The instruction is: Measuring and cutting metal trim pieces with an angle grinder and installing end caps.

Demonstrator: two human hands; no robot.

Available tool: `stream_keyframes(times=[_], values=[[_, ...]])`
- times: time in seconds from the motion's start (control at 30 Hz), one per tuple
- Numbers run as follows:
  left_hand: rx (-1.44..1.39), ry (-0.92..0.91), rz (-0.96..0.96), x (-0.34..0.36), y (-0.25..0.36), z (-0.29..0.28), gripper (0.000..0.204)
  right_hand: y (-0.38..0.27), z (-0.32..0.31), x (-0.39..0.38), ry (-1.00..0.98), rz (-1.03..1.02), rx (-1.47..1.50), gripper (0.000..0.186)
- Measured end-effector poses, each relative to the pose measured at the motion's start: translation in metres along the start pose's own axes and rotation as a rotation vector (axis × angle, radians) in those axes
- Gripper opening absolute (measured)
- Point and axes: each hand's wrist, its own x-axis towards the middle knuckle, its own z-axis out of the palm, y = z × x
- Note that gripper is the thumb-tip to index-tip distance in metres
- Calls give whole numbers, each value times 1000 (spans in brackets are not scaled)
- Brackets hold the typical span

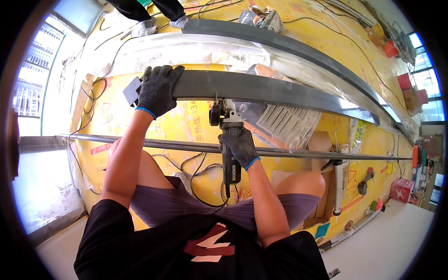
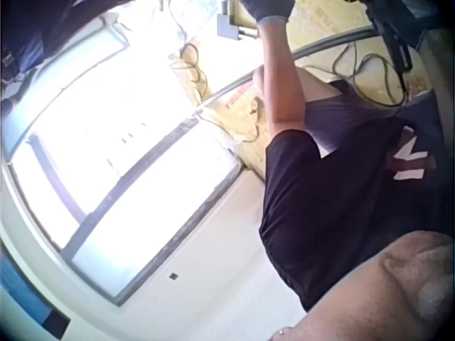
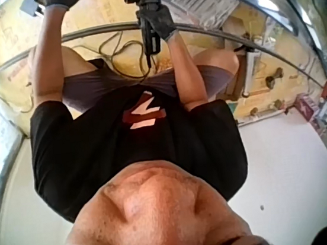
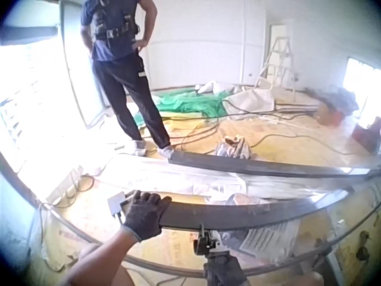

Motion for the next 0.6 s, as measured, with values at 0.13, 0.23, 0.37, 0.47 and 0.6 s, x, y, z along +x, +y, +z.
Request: stream_keyframes(times=[0.13, 0.23, 0.37, 0.47, 0.6], values=[[10, 26, 2, 1, -2, 3, 88, 4, 1, 5, -2, 45, 28, 29], [5, -19, 1, -1, 0, 1, 87, 3, 1, 0, -3, 44, 31, 28], [17, 19, 0, 1, -2, 5, 86, 1, 1, 4, -10, 62, 49, 27], [17, 37, 13, 0, -2, 7, 86, 0, 2, 1, -3, 88, 47, 29], [21, 27, 11, 1, -3, 8, 89, -12, 0, -21, 9, 28, 63, 32]])
